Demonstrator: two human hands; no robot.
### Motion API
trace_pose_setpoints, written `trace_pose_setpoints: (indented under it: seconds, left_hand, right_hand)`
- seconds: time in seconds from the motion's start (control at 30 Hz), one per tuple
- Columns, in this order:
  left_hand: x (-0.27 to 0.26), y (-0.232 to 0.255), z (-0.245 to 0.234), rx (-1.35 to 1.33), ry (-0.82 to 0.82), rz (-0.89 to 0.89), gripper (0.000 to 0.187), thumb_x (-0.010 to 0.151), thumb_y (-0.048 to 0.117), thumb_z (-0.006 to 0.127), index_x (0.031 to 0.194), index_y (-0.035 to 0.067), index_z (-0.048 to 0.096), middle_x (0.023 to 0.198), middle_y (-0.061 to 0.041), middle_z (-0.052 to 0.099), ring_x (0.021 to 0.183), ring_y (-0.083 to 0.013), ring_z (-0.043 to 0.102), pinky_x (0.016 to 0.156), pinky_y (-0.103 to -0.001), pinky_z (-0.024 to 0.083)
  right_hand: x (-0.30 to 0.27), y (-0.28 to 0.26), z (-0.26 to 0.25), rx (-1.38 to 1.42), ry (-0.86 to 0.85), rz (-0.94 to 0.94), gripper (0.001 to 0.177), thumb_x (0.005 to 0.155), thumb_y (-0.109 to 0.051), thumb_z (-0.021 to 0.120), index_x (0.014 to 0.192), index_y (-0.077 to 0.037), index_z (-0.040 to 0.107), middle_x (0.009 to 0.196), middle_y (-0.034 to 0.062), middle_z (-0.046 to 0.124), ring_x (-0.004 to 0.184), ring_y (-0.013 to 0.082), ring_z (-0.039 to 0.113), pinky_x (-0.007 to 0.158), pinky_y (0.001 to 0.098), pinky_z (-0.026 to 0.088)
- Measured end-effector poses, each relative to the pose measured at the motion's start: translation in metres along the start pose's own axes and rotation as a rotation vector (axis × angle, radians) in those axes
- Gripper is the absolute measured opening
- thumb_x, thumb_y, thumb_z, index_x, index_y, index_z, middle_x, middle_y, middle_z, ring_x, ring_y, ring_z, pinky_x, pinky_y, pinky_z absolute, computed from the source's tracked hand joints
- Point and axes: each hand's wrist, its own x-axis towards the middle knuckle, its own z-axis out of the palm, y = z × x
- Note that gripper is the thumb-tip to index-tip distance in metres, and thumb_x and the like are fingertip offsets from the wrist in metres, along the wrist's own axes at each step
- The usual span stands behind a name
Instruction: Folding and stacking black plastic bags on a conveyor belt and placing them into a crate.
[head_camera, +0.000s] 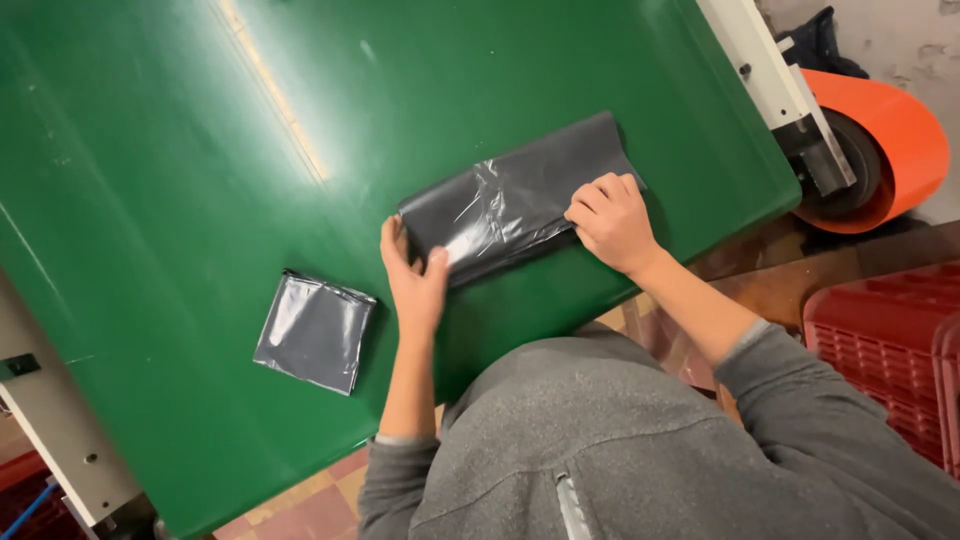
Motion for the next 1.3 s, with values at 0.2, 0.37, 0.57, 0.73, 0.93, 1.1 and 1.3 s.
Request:
trace_pose_setpoints:
  seconds: [0.2,0.37,0.57,0.73,0.93,1.1,1.3]
  left_hand:
    - [-0.052,0.053,0.007,1.203,-0.204,0.790,0.055,0.078,0.033,0.080,0.126,0.013,0.060,0.129,-0.007,0.060,0.127,-0.0311,0.055,0.098,-0.046,0.042]
    - [-0.040,0.043,0.003,1.433,-0.245,1.004,0.025,0.087,0.026,0.077,0.108,0.018,0.066,0.103,0.004,0.061,0.103,-0.0190,0.059,0.080,-0.036,0.043]
    - [-0.037,0.066,0.042,1.344,-0.736,0.778,0.008,0.089,0.023,0.065,0.089,0.014,0.064,0.086,-0.002,0.064,0.088,-0.0230,0.065,0.069,-0.040,0.048]
    - [0.044,0.036,0.087,0.642,-1.108,0.662,0.031,0.101,0.035,0.054,0.095,0.007,0.066,0.091,-0.011,0.066,0.089,-0.0328,0.067,0.079,-0.042,0.053]
    - [0.123,-0.040,0.103,0.325,-0.949,-0.402,0.083,0.119,0.064,0.031,0.106,-0.002,0.079,0.076,-0.022,0.045,0.067,-0.0414,0.039,0.065,-0.045,0.041]
    - [0.084,-0.017,0.127,0.967,-0.523,0.537,0.041,0.099,0.049,0.066,0.093,0.008,0.068,0.090,-0.007,0.068,0.084,-0.0334,0.067,0.072,-0.047,0.054]
    - [0.033,0.036,0.153,1.124,-0.162,0.568,0.030,0.081,0.038,0.074,0.096,0.014,0.065,0.101,-0.005,0.061,0.099,-0.0295,0.061,0.064,-0.047,0.053]
  right_hand:
    - [-0.009,-0.007,-0.007,-0.037,0.000,-0.037,0.014,0.078,-0.006,0.075,0.087,-0.012,0.066,0.098,-0.0019,0.061,0.097,0.0231,0.056,0.085,0.0397,0.043]
    - [0.002,-0.042,-0.022,0.022,-0.084,0.024,0.026,0.076,-0.005,0.071,0.101,-0.006,0.069,0.113,0.0084,0.065,0.114,0.0308,0.060,0.096,0.0434,0.048]
    - [-0.045,-0.083,0.018,0.247,-0.128,-0.059,0.040,0.084,-0.002,0.066,0.123,0.001,0.068,0.133,0.0169,0.064,0.133,0.0365,0.058,0.116,0.0486,0.045]
    - [-0.098,-0.080,0.036,0.436,-0.173,0.171,0.039,0.084,-0.003,0.064,0.123,0.002,0.067,0.135,0.0232,0.063,0.130,0.0399,0.058,0.110,0.0439,0.048]
    - [-0.121,-0.036,0.059,1.036,-0.003,1.321,0.034,0.110,-0.007,0.051,0.141,0.003,0.061,0.112,0.0428,0.055,0.093,0.0621,0.037,0.080,0.0659,0.035]
    - [-0.047,-0.050,-0.002,1.724,0.267,1.599,0.032,0.100,-0.012,0.042,0.130,-0.010,0.054,0.121,0.0035,0.069,0.095,0.0177,0.073,0.080,0.0348,0.060]
    - [-0.228,0.068,0.132,1.841,0.290,1.133,0.012,0.110,-0.006,0.059,0.105,-0.011,0.049,0.102,0.0062,0.058,0.079,0.0251,0.060,0.067,0.0418,0.053]
